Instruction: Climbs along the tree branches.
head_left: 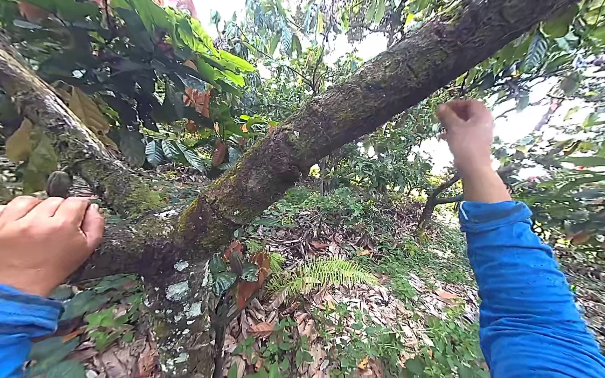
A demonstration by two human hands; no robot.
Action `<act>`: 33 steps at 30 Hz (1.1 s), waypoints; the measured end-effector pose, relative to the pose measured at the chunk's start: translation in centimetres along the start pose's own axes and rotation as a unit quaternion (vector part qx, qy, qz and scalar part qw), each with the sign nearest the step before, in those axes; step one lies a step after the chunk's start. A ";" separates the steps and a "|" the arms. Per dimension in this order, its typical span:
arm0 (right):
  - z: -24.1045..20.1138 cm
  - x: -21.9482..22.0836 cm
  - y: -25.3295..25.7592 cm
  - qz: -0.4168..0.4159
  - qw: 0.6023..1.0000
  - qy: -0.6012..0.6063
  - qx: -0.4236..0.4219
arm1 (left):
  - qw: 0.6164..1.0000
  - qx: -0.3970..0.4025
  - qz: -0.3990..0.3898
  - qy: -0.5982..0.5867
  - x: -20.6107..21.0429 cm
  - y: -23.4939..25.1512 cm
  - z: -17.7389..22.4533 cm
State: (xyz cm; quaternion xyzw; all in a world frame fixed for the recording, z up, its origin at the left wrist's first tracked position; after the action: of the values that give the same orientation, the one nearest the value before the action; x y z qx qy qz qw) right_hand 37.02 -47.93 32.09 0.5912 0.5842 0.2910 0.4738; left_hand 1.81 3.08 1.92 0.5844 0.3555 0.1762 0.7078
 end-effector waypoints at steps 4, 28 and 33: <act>-2.7 0.3 0.9 0.089 0.993 -0.013 -0.073 | 1.000 -0.002 -0.007 -0.008 0.0 0.0 0.0; -8.0 -1.0 -0.2 -0.008 0.975 -0.151 -0.164 | 1.000 0.002 0.007 0.000 -0.4 -0.1 0.2; -9.6 0.5 0.7 0.030 0.952 -0.197 -0.231 | 1.000 0.002 -0.002 -0.007 -1.3 0.0 0.9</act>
State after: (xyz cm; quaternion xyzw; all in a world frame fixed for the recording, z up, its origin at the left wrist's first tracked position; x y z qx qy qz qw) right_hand 28.73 -45.25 36.31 0.5288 0.3781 0.3099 0.6939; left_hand 1.53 1.60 2.40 0.5867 0.3519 0.1696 0.7093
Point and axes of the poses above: each hand's wrist, its own y-axis towards the middle knuckle, its own x-axis out of the palm, z = x × y, the point moved 3 cm from there along y, towards the middle knuckle, and after that the axes turned 6 degrees about y, right-handed, at the moved point
